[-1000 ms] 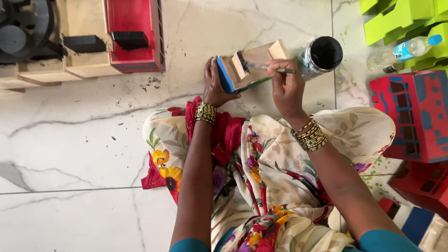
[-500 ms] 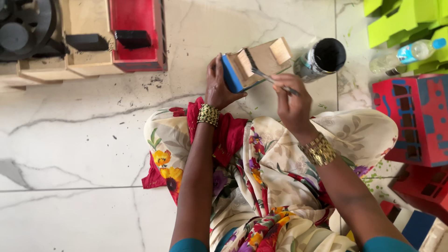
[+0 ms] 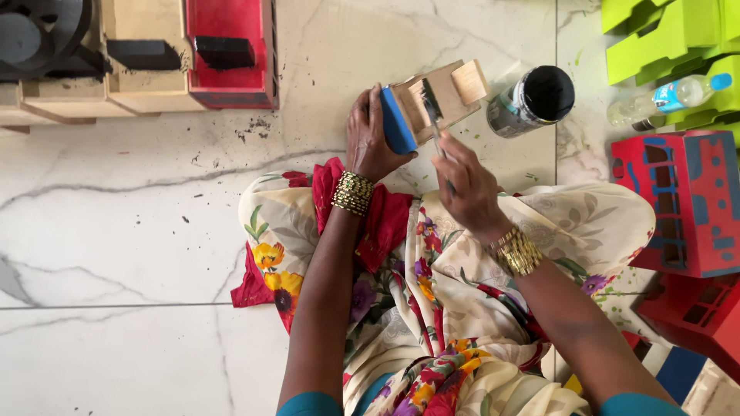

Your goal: The person sits on the floor painting wooden toy train parts black with a brush. They hold each piece steady with one hand, dip the brush into a black paint can, and brush paint onto the red, blue, and green wooden pieces one at a time, turning pieces to reach different sides.

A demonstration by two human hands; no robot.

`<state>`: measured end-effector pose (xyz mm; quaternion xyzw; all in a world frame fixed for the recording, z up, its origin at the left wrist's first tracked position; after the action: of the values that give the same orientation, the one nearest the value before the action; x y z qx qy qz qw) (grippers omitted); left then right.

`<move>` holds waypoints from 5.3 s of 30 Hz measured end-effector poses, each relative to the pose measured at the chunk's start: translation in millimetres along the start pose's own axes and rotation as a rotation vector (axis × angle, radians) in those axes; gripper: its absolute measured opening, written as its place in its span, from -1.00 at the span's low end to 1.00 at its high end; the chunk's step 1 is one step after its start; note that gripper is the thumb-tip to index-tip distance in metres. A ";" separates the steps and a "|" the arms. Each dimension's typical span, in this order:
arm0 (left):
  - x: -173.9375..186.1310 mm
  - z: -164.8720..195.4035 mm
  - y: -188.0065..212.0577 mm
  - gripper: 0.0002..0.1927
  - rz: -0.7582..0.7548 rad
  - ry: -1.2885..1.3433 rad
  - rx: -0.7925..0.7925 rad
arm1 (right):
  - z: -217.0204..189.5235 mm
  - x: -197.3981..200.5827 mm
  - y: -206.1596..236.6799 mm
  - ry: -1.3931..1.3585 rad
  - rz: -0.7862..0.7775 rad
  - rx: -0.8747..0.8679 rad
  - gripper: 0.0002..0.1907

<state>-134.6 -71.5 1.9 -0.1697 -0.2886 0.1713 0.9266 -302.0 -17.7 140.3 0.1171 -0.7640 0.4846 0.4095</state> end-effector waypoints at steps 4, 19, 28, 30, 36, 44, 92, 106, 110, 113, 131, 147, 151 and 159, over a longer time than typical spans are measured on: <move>-1.7 5.7 -0.3 0.47 0.007 -0.044 -0.021 | -9.8 3.7 6.8 -0.050 0.002 0.029 -0.60; 8.0 10.2 2.2 0.42 0.030 -0.066 -0.043 | -7.6 10.3 2.1 -0.058 -0.020 0.005 -0.63; 13.0 8.2 -0.6 0.40 0.067 -0.060 -0.049 | 1.6 14.8 22.4 -0.218 -0.040 -0.139 -0.73; 14.5 8.7 -1.3 0.41 0.064 -0.068 -0.050 | 24.7 31.6 30.3 -0.248 0.138 -0.293 -0.84; 37.5 18.1 -10.7 0.39 0.053 -0.151 -0.125 | 144.0 94.5 36.9 -0.547 0.516 -0.532 -0.90; 54.3 36.3 -25.8 0.35 0.000 -0.252 -0.070 | 278.9 104.3 95.6 -0.582 0.676 -0.608 -0.81; 25.9 100.6 -105.7 0.32 -0.246 -0.493 -0.335 | 158.1 74.6 3.7 -0.985 0.468 -0.589 -0.79; 30.3 102.6 -97.8 0.29 -0.226 -0.452 -0.292 | 87.3 40.5 -25.4 -0.388 0.275 -0.231 -0.80; 30.9 106.1 -96.6 0.28 -0.229 -0.446 -0.309 | 87.6 48.2 -25.0 -0.385 0.333 -0.246 -0.81; 29.4 110.3 -94.9 0.28 -0.245 -0.446 -0.304 | 97.8 36.7 -35.0 -0.498 0.356 -0.326 -0.81; 35.3 111.8 -88.7 0.22 -0.200 -0.450 -0.370 | 81.6 17.4 -18.0 -0.469 0.224 -0.309 -0.84; 33.8 107.7 -85.8 0.21 -0.219 -0.468 -0.349 | 70.6 50.2 -1.2 -0.465 0.251 -0.279 -0.83; 28.4 108.5 -87.8 0.22 -0.243 -0.473 -0.359 | 75.9 48.5 -1.9 -0.537 0.229 -0.329 -0.84; 35.5 106.6 -92.1 0.20 -0.236 -0.518 -0.354 | 147.8 76.0 32.3 -0.625 0.430 -0.565 -0.92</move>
<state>-150.1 -115.2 139.6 -0.2440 -0.5574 0.0474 0.7922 -444.7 -108.5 146.9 -0.0194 -0.9595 0.2731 0.0659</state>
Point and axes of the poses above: each hand's wrist, its own y-axis away from the middle knuckle, its own x-axis out of the back of the hand, z = x × y, the point moved 5 cm from there along -y, towards the middle knuckle, and after that the axes turned 3 degrees about z, right-handed, at the moved point
